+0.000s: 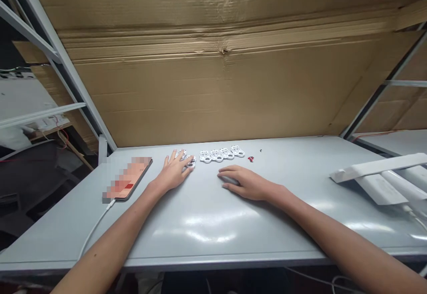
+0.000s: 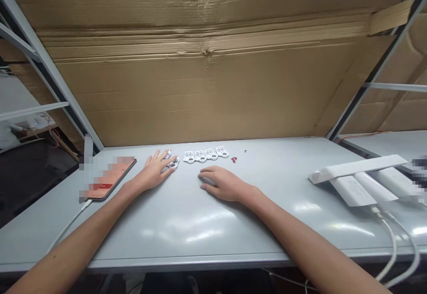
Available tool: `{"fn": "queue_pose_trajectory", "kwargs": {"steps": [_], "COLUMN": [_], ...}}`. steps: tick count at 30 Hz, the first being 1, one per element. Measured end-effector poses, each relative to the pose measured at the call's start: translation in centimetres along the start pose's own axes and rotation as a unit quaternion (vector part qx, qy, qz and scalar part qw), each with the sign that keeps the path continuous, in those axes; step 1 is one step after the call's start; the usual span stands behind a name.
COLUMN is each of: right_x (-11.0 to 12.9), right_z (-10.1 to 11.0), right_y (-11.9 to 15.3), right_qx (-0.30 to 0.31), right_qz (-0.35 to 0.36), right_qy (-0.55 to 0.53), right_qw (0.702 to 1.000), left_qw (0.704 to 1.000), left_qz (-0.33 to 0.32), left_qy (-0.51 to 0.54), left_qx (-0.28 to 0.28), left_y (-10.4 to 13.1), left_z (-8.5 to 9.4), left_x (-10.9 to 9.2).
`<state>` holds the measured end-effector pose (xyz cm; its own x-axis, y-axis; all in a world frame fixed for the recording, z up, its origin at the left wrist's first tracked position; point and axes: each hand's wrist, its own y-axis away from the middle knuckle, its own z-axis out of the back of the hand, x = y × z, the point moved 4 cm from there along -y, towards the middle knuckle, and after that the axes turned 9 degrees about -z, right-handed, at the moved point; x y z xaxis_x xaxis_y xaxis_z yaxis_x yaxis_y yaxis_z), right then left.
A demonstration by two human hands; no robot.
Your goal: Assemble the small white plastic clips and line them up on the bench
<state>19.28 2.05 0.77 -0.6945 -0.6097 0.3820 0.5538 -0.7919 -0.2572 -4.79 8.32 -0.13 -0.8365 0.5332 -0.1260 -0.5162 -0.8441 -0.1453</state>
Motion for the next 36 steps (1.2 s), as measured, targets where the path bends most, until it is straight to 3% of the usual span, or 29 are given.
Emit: {"fn": "queue_pose_trajectory", "kwargs": {"steps": [9, 15, 17, 20, 24, 29, 36], "right_x": [0.1, -0.7, -2.3, -5.5, -8.9, -9.8, -9.8], "right_z": [0.0, 0.2, 0.7, 1.9, 2.7, 2.3, 2.1], "right_y": [-0.1, -0.3, -0.4, -0.2, 0.3, 0.2, 0.2], "right_qx": [-0.003, -0.026, -0.077, -0.167, -0.178, -0.131, -0.146], "right_qz": [0.005, 0.0, -0.044, -0.166, -0.284, -0.318, -0.328], "right_qy": [-0.001, 0.011, 0.038, 0.094, 0.139, 0.142, 0.118], "right_qw": [1.0, 1.0, 0.995, 0.967, 0.932, 0.928, 0.926], "left_qw": [0.998, 0.996, 0.993, 0.988, 0.986, 0.985, 0.984], "left_qz": [0.031, -0.05, -0.098, -0.149, -0.155, -0.166, -0.17], "left_qy": [0.021, 0.015, 0.026, 0.042, 0.05, 0.038, 0.054], "left_qx": [-0.045, -0.07, -0.063, -0.015, 0.028, 0.009, 0.011], "left_y": [-1.5, -1.3, -1.0, -0.6, -0.1, 0.1, -0.2], "left_z": [-0.8, -0.3, -0.1, -0.1, 0.1, 0.4, 0.1], "left_x": [0.3, -1.2, -2.5, -4.3, -5.2, -5.3, -5.3]}}
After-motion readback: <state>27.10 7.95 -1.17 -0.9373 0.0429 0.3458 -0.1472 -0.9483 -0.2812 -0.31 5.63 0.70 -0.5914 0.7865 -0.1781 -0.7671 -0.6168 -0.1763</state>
